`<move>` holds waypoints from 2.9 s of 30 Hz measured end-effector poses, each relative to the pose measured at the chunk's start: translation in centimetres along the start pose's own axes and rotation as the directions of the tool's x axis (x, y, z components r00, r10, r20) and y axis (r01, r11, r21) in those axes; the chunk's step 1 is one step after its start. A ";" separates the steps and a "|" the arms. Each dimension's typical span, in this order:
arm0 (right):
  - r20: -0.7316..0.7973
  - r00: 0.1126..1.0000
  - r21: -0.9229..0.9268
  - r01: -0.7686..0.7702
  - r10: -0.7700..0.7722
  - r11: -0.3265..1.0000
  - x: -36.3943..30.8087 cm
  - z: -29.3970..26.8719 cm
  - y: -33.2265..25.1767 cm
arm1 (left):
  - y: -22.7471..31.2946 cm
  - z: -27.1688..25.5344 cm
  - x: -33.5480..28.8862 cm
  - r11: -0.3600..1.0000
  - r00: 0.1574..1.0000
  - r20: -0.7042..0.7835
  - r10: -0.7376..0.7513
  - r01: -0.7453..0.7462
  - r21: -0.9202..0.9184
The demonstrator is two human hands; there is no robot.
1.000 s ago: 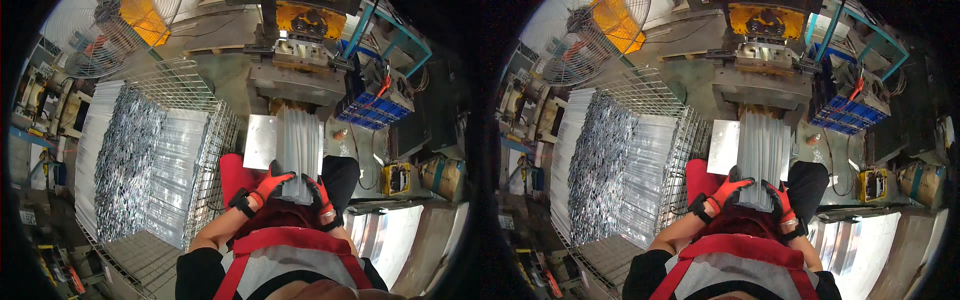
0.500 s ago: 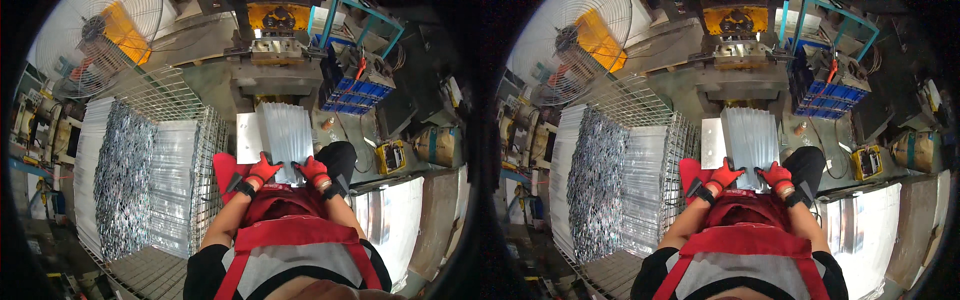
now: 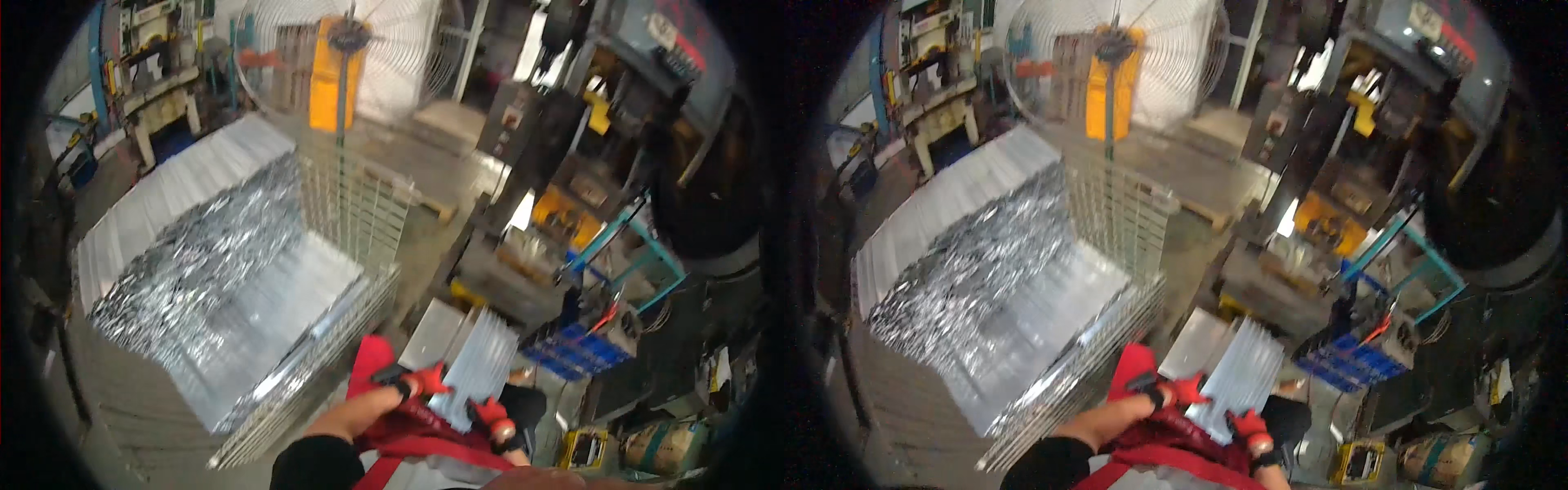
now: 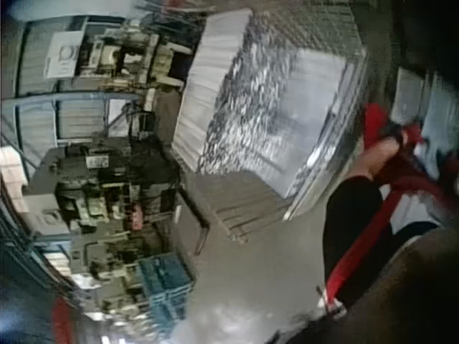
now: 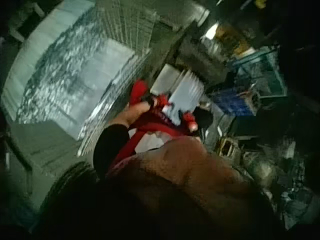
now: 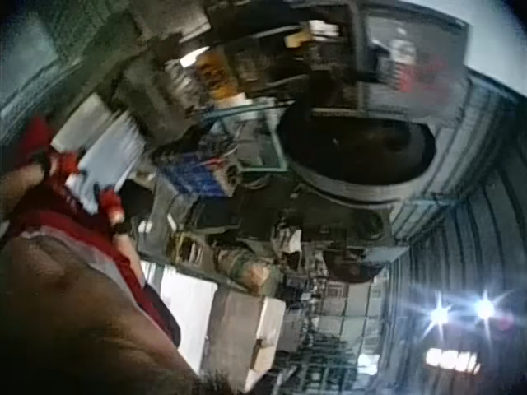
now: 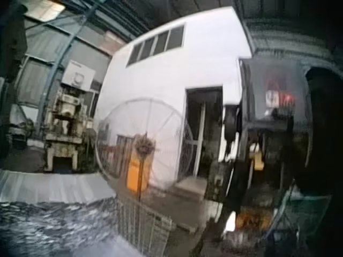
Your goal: Positioning metal sheets into a stamping press and stacking the finished parts into a wire cage.
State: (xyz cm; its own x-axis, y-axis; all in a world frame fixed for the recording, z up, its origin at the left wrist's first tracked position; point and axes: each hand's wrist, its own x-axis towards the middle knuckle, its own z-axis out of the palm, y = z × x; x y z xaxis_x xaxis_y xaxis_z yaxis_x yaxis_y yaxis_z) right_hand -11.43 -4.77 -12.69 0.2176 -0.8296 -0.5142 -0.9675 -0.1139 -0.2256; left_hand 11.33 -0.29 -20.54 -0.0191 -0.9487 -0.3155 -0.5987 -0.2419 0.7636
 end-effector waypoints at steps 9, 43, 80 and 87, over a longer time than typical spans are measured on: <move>0.260 0.940 -0.180 0.271 -0.220 0.946 2.9 -3.4 -3.1 | 3.0 -5.0 -4.4 0.992 0.991 0.031 -0.128 0.128 0.000; -0.551 0.702 0.710 0.678 -0.452 0.188 6.1 -10.8 -4.6 | 15.0 -7.3 -3.9 0.543 0.978 0.207 -0.025 0.187 -0.818; -0.429 0.863 0.903 0.410 -0.266 -0.128 18.9 -16.3 -13.2 | 14.8 -12.2 9.3 0.290 0.983 -0.128 -0.131 -0.085 -0.953; -0.450 0.852 0.880 0.473 -0.268 0.027 19.0 -16.2 -12.8 | 15.4 -12.6 8.5 0.350 0.983 -0.094 -0.159 -0.033 -0.936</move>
State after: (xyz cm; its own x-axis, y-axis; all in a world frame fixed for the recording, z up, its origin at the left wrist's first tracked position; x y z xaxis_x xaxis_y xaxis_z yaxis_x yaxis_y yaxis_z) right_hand 2.99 -27.90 -6.21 0.3868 -0.9222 -0.0052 0.1905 0.0855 -0.9780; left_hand 12.05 -14.66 -4.37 0.1517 -0.9130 -0.3787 0.5408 -0.2441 0.8050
